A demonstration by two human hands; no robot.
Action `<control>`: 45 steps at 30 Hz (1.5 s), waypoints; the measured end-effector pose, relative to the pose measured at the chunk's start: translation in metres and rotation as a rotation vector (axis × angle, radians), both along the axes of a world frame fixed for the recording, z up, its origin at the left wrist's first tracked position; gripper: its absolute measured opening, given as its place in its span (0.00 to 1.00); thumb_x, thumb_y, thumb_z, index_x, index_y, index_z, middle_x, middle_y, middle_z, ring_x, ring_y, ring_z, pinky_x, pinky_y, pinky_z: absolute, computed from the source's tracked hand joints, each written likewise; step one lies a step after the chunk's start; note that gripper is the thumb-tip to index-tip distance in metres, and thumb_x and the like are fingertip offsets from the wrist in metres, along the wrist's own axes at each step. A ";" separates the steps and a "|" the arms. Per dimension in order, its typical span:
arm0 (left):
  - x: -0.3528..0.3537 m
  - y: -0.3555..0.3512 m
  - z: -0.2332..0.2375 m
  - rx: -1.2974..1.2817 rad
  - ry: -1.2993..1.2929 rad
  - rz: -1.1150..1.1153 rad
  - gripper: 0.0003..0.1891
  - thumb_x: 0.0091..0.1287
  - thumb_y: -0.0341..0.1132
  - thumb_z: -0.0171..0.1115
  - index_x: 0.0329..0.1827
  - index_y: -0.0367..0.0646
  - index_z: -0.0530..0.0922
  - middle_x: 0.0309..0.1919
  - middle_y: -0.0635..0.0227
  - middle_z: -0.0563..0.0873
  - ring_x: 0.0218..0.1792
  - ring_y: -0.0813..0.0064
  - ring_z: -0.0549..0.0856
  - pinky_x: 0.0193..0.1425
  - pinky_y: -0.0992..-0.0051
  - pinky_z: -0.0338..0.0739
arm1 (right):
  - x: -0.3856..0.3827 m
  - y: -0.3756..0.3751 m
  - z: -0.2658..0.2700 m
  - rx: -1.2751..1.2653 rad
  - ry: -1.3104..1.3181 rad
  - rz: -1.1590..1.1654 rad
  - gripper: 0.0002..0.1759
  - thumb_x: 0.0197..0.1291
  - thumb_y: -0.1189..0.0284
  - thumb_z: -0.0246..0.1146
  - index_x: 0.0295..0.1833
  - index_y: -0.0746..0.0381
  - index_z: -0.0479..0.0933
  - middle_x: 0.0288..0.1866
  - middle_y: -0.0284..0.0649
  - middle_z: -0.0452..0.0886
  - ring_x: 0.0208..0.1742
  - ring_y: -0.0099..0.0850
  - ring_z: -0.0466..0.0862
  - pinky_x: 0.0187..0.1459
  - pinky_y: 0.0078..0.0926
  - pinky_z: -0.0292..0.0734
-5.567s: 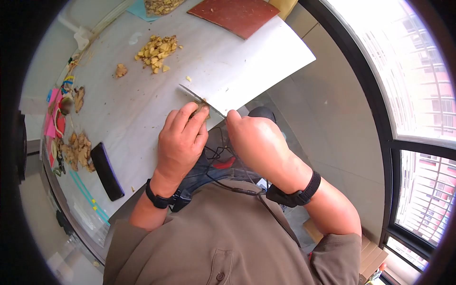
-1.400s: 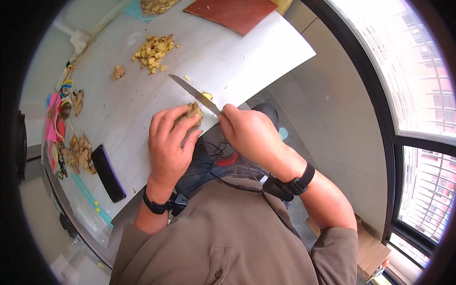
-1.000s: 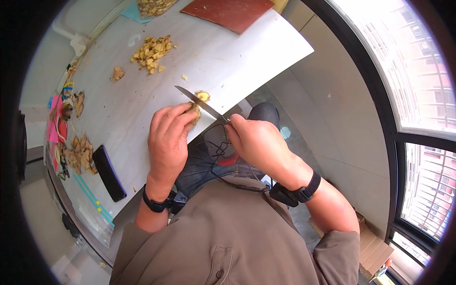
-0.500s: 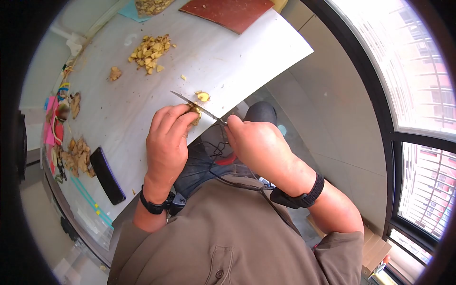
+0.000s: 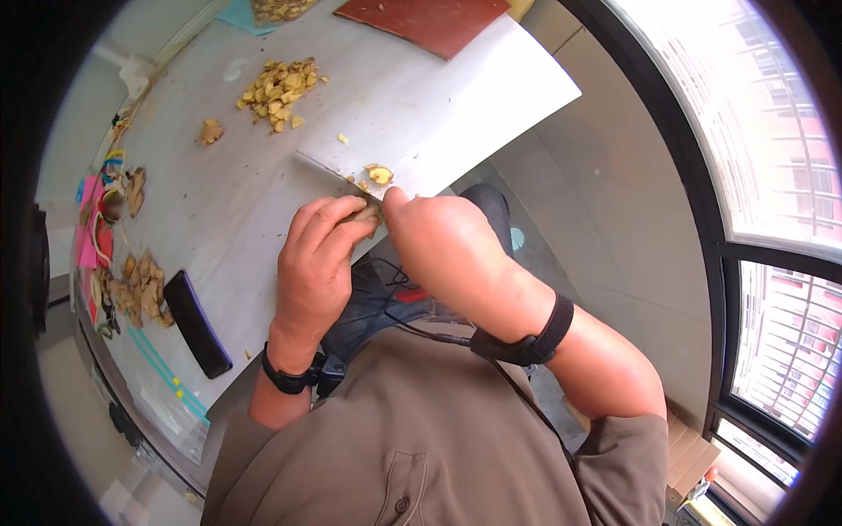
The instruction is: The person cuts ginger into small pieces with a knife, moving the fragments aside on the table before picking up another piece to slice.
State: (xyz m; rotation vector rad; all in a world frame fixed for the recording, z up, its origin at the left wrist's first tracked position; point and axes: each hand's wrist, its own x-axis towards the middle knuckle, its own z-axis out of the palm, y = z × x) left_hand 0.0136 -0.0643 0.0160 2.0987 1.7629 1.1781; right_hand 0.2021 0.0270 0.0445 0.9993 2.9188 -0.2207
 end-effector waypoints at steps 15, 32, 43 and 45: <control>0.007 -0.005 -0.007 0.041 0.124 0.148 0.22 0.60 0.25 0.85 0.58 0.49 0.91 0.57 0.66 0.89 0.59 0.55 0.86 0.62 0.55 0.85 | 0.031 -0.004 -0.009 -0.347 0.451 -0.257 0.13 0.83 0.68 0.68 0.44 0.64 0.78 0.28 0.54 0.83 0.31 0.61 0.85 0.34 0.56 0.80; 0.012 0.001 -0.002 0.054 0.170 0.126 0.18 0.65 0.27 0.83 0.57 0.43 0.91 0.55 0.66 0.90 0.59 0.52 0.85 0.65 0.54 0.83 | 0.057 -0.016 -0.019 -0.301 0.479 -0.193 0.15 0.83 0.67 0.70 0.42 0.63 0.76 0.26 0.52 0.81 0.30 0.59 0.85 0.34 0.54 0.80; 0.011 0.007 0.001 0.056 0.157 0.110 0.16 0.63 0.25 0.82 0.54 0.42 0.92 0.53 0.65 0.90 0.57 0.53 0.86 0.62 0.55 0.84 | 0.052 -0.012 0.004 -0.276 0.304 -0.175 0.14 0.84 0.69 0.68 0.42 0.63 0.76 0.23 0.50 0.79 0.28 0.56 0.85 0.30 0.53 0.78; 0.010 0.007 0.000 0.057 0.155 0.107 0.16 0.63 0.25 0.83 0.54 0.42 0.92 0.53 0.65 0.90 0.57 0.53 0.86 0.62 0.55 0.84 | 0.051 -0.010 0.006 -0.230 0.240 -0.120 0.11 0.81 0.71 0.69 0.44 0.63 0.75 0.22 0.46 0.80 0.26 0.50 0.87 0.28 0.48 0.79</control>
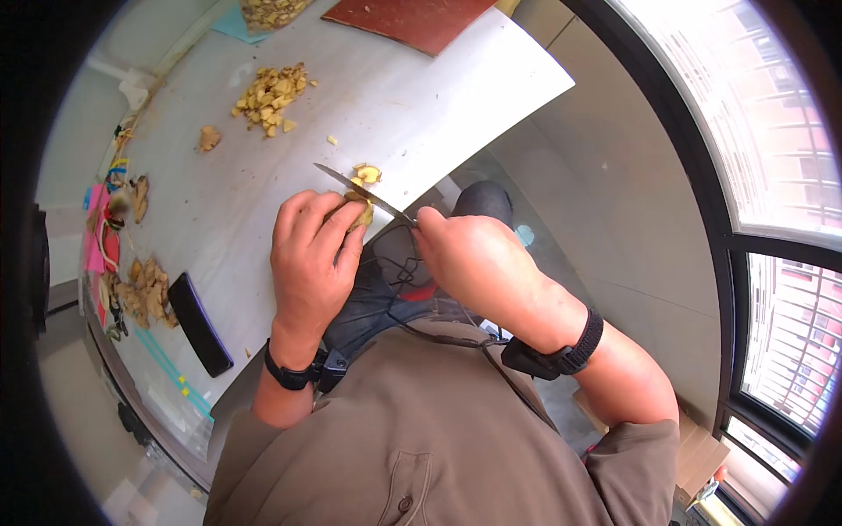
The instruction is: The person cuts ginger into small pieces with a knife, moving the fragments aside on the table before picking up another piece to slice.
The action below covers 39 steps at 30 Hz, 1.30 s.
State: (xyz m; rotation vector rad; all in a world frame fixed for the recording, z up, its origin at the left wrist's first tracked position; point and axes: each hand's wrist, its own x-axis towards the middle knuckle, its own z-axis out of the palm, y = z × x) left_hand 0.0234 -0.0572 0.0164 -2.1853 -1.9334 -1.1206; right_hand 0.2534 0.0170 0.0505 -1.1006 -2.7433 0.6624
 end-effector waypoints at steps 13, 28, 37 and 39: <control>-0.005 -0.007 -0.005 -0.011 -0.054 -0.036 0.17 0.65 0.24 0.81 0.56 0.45 0.94 0.58 0.65 0.90 0.62 0.53 0.85 0.65 0.55 0.84 | -0.031 0.012 -0.008 0.217 -0.212 0.138 0.11 0.69 0.73 0.73 0.45 0.64 0.76 0.23 0.45 0.82 0.26 0.45 0.89 0.28 0.43 0.81; 0.002 -0.007 -0.005 -0.013 -0.038 0.007 0.16 0.67 0.27 0.82 0.57 0.47 0.92 0.58 0.69 0.92 0.54 0.56 0.87 0.57 0.59 0.86 | -0.007 -0.001 -0.018 -0.099 0.191 -0.110 0.15 0.83 0.68 0.70 0.42 0.64 0.77 0.25 0.54 0.80 0.29 0.59 0.84 0.33 0.56 0.78; 0.001 -0.009 -0.003 -0.037 -0.092 0.011 0.17 0.64 0.20 0.78 0.55 0.45 0.92 0.58 0.65 0.89 0.54 0.57 0.87 0.56 0.60 0.87 | 0.005 -0.005 -0.015 -0.072 0.166 -0.085 0.15 0.83 0.67 0.69 0.42 0.63 0.76 0.26 0.52 0.81 0.30 0.58 0.86 0.33 0.55 0.79; 0.000 -0.010 -0.004 -0.059 -0.135 0.026 0.17 0.63 0.19 0.77 0.55 0.44 0.92 0.57 0.64 0.88 0.53 0.58 0.88 0.54 0.61 0.87 | 0.006 -0.007 -0.011 -0.077 0.123 -0.065 0.15 0.83 0.67 0.69 0.42 0.63 0.76 0.25 0.52 0.81 0.30 0.58 0.86 0.34 0.54 0.80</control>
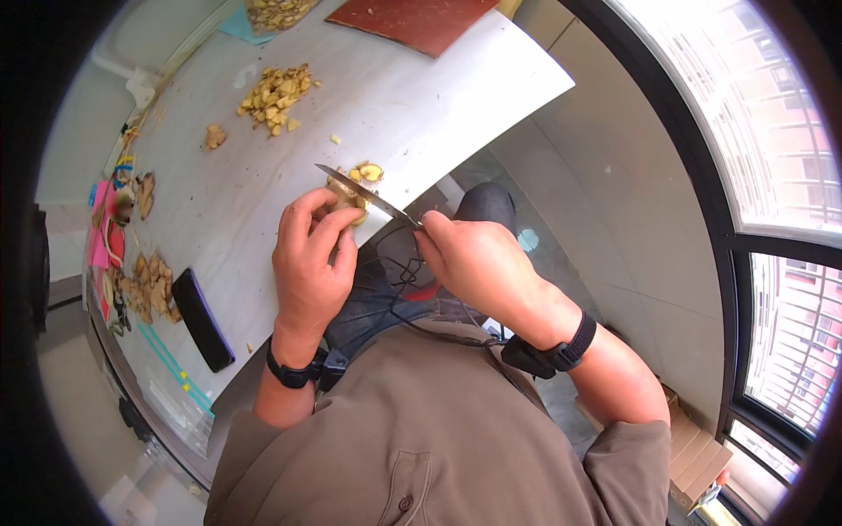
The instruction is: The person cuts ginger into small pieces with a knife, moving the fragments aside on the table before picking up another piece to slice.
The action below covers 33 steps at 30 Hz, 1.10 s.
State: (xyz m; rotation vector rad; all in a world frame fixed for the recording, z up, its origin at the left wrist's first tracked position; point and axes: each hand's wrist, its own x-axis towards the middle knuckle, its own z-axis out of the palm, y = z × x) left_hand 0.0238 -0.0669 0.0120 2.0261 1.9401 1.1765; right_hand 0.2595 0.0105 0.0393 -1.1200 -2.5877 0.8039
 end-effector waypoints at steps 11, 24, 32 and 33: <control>0.000 0.002 -0.004 0.007 -0.052 -0.022 0.15 0.65 0.17 0.77 0.54 0.40 0.91 0.57 0.62 0.88 0.49 0.59 0.91 0.52 0.60 0.89 | -0.010 0.001 0.020 0.011 -0.146 0.016 0.14 0.84 0.67 0.67 0.43 0.62 0.75 0.24 0.51 0.79 0.28 0.58 0.84 0.31 0.55 0.79; 0.000 0.000 -0.005 0.029 -0.032 -0.023 0.15 0.65 0.20 0.78 0.55 0.41 0.92 0.55 0.63 0.89 0.52 0.55 0.91 0.56 0.57 0.88 | -0.040 0.017 0.006 0.086 -0.119 0.057 0.11 0.78 0.72 0.70 0.45 0.64 0.76 0.23 0.49 0.81 0.27 0.54 0.87 0.30 0.50 0.79; 0.000 0.001 -0.005 0.046 -0.001 -0.026 0.15 0.67 0.21 0.79 0.56 0.41 0.90 0.56 0.63 0.90 0.54 0.54 0.91 0.58 0.57 0.89 | -0.029 0.011 -0.009 -0.072 0.090 -0.042 0.15 0.83 0.67 0.70 0.43 0.64 0.77 0.24 0.54 0.79 0.28 0.60 0.82 0.31 0.55 0.76; 0.001 0.001 -0.005 0.046 0.003 -0.026 0.15 0.67 0.21 0.79 0.56 0.41 0.90 0.56 0.63 0.90 0.54 0.54 0.91 0.58 0.57 0.89 | -0.027 0.009 -0.009 -0.068 0.099 -0.041 0.15 0.83 0.67 0.70 0.42 0.64 0.77 0.24 0.54 0.79 0.28 0.60 0.82 0.31 0.55 0.76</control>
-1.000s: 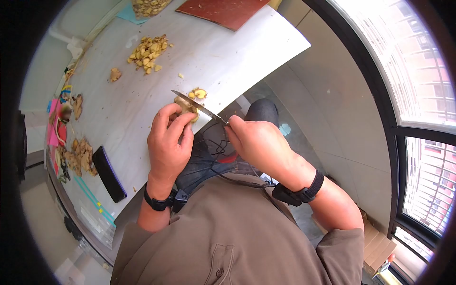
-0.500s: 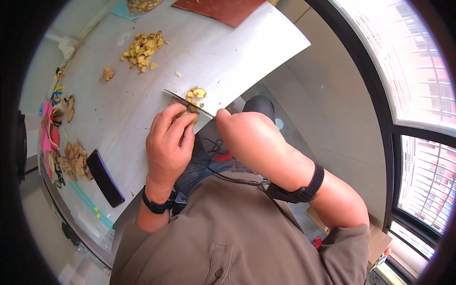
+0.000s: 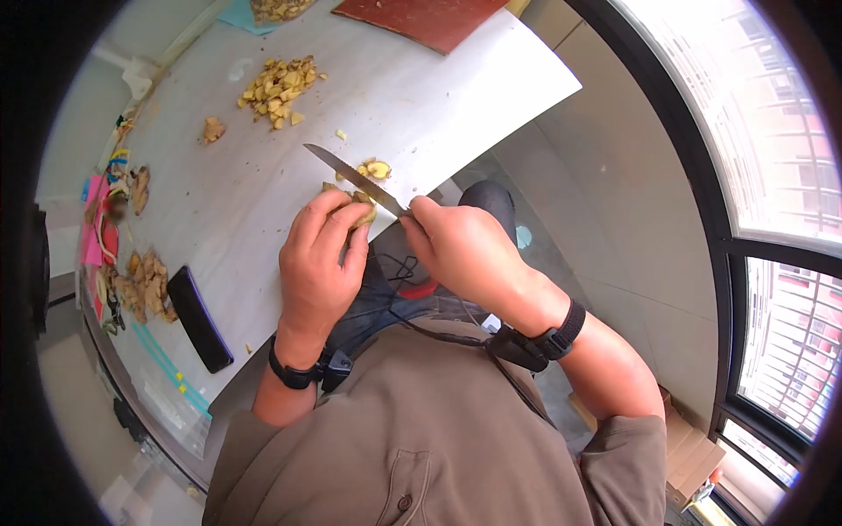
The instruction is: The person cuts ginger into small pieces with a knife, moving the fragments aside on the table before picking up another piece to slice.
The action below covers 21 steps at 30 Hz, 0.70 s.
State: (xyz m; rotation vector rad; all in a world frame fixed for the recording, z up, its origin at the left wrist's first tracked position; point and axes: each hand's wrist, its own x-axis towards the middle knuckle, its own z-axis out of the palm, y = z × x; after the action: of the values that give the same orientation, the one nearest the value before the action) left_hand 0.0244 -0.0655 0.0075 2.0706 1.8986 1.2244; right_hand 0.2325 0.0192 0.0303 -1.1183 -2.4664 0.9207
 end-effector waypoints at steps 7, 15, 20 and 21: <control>0.000 0.000 0.000 -0.009 -0.013 0.016 0.15 0.67 0.22 0.79 0.56 0.41 0.90 0.57 0.62 0.91 0.56 0.53 0.92 0.60 0.58 0.89 | 0.016 -0.011 0.004 0.010 -0.042 0.002 0.15 0.83 0.67 0.69 0.42 0.64 0.76 0.24 0.54 0.79 0.28 0.60 0.83 0.31 0.55 0.77; 0.002 -0.001 0.003 -0.032 -0.020 0.028 0.16 0.67 0.22 0.79 0.57 0.40 0.90 0.58 0.61 0.91 0.56 0.52 0.93 0.60 0.58 0.90 | 0.021 -0.014 0.004 0.088 -0.061 0.034 0.14 0.83 0.68 0.69 0.42 0.63 0.76 0.24 0.51 0.80 0.28 0.58 0.85 0.32 0.55 0.79; 0.000 -0.001 0.002 -0.032 -0.020 0.007 0.15 0.67 0.21 0.79 0.55 0.39 0.90 0.57 0.61 0.92 0.56 0.52 0.92 0.60 0.58 0.89 | 0.018 -0.014 0.013 0.166 -0.113 0.057 0.14 0.84 0.69 0.68 0.43 0.63 0.74 0.22 0.48 0.80 0.27 0.54 0.86 0.30 0.52 0.80; 0.000 -0.001 0.002 -0.033 -0.023 0.006 0.15 0.67 0.21 0.79 0.55 0.39 0.90 0.57 0.61 0.92 0.56 0.52 0.92 0.60 0.58 0.89 | 0.017 -0.014 0.015 0.200 -0.136 0.072 0.14 0.84 0.69 0.67 0.42 0.62 0.74 0.22 0.46 0.80 0.26 0.52 0.86 0.30 0.50 0.80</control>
State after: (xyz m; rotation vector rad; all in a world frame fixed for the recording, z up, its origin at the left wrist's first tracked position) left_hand 0.0244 -0.0663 0.0095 2.0267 1.9039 1.2042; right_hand 0.2498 0.0050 0.0456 -1.0625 -2.6539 0.6171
